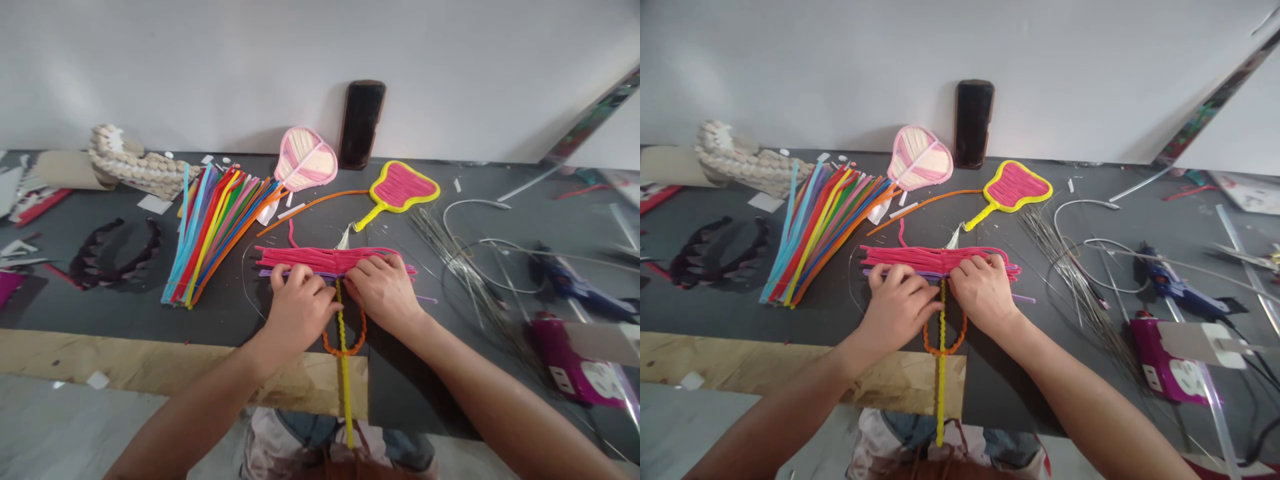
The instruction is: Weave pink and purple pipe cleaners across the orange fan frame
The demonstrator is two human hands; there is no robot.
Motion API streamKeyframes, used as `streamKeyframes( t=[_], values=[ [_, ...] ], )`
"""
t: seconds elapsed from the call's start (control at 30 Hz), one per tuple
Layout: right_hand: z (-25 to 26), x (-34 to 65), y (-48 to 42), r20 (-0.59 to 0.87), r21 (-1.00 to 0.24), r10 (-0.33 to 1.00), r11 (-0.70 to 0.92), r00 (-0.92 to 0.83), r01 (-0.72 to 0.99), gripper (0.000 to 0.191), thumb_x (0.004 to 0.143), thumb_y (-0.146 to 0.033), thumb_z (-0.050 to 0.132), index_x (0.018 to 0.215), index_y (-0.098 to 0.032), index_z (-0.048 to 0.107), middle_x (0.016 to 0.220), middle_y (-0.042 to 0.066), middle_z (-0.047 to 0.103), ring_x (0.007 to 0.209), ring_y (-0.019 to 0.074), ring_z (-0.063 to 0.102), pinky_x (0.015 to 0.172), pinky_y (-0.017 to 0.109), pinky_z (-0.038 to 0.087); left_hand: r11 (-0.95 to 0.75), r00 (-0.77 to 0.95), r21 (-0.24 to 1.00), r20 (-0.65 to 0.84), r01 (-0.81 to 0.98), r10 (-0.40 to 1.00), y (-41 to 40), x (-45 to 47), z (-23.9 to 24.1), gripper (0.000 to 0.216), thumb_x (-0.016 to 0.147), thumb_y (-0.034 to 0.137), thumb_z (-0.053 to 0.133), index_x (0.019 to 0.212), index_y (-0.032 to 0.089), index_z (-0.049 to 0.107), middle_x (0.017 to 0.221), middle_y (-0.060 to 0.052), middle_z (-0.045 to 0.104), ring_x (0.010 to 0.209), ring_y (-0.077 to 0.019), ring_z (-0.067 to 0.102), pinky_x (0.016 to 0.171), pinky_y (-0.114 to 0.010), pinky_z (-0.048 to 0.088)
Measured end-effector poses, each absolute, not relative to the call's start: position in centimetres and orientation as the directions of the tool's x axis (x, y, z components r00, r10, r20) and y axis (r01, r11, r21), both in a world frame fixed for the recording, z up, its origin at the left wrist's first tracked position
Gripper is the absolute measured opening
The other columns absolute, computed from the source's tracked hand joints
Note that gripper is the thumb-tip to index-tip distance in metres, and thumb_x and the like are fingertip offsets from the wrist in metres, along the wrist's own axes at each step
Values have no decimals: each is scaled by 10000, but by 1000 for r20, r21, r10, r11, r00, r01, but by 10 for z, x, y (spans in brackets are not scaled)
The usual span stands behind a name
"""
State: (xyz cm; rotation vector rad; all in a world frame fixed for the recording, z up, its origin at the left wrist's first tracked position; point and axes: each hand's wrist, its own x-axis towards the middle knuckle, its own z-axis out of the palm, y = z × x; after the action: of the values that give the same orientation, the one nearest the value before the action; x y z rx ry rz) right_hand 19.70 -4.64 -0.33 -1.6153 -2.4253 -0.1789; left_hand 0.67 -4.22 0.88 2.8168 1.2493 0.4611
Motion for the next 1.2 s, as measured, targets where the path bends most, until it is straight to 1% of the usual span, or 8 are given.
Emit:
streamKeyframes(
  t=[0.1, 0.27, 0.47, 0.53, 0.67, 0.8, 1.0, 1.2],
  values=[
    [-3, 197, -47, 233, -18, 899, 386, -372, 922, 293, 955, -230, 485, 730, -179, 665, 723, 30, 660, 749, 180, 516, 776, 349, 244, -549, 472, 150, 358, 822, 806, -28, -15, 23, 133, 925, 286, 579, 894, 269, 707, 879, -9, 739, 980, -260, 530, 909, -506, 300],
    [-3, 196, -48, 230, -40, 898, 394, -375, 918, 275, 963, -235, 491, 774, -179, 682, 753, 32, 674, 780, 184, 544, 801, 350, 260, -290, 172, 219, 439, 931, 882, -5, -62, 44, 158, 917, 262, 541, 917, 239, 697, 938, -45, 732, 993, -273, 556, 890, -448, 394],
    [14, 226, -56, 365, -94, 878, 365, -309, 926, 229, 970, -266, 490, 897, -192, 694, 874, 43, 717, 816, 195, 587, 744, 334, 333, -327, 294, 344, 145, 880, 945, 3, -78, 48, 216, 878, 313, 590, 1039, 191, 668, 969, -52, 694, 924, -222, 621, 844, -354, 475],
    [21, 246, -63, 374, -122, 887, 336, -271, 934, 238, 977, -283, 473, 928, -184, 685, 893, 55, 716, 831, 204, 599, 733, 329, 372, -353, 321, 341, 149, 871, 935, -2, -68, 49, 207, 892, 315, 588, 1028, 182, 671, 985, -57, 689, 932, -220, 620, 839, -345, 479],
    [24, 279, -82, 346, -174, 910, 303, -230, 937, 244, 970, -347, 481, 972, -186, 665, 930, 70, 711, 878, 231, 619, 776, 347, 440, -550, 515, 248, 196, 798, 835, -21, -34, 46, 170, 938, 263, 543, 963, 177, 687, 963, -54, 696, 951, -217, 601, 860, -344, 461],
    [12, 288, -95, 283, -198, 937, 267, -206, 943, 275, 926, -418, 563, 1052, -189, 647, 1013, 84, 708, 926, 253, 629, 781, 369, 470, -697, 692, 129, 91, 705, 716, -39, 2, 32, 213, 923, 301, 591, 1057, 163, 680, 968, -69, 688, 934, -228, 586, 814, -349, 445],
    [-1, 279, -92, 238, -146, 956, 210, -172, 967, 233, 896, -373, 625, 1046, -198, 660, 999, 73, 719, 922, 258, 639, 756, 364, 455, -683, 684, -41, 67, 729, 726, -42, 20, 11, 448, 876, 462, 628, 1192, 144, 633, 949, -76, 675, 915, -256, 552, 759, -380, 386],
    [-5, 284, -85, 216, -195, 968, 174, -130, 965, 170, 903, -323, 608, 1003, -199, 668, 963, 71, 732, 897, 244, 657, 746, 340, 452, -662, 672, -116, 114, 740, 732, -42, 16, 5, 448, 881, 489, 614, 1220, 196, 630, 989, -69, 678, 941, -257, 522, 770, -401, 332]
  ],
)
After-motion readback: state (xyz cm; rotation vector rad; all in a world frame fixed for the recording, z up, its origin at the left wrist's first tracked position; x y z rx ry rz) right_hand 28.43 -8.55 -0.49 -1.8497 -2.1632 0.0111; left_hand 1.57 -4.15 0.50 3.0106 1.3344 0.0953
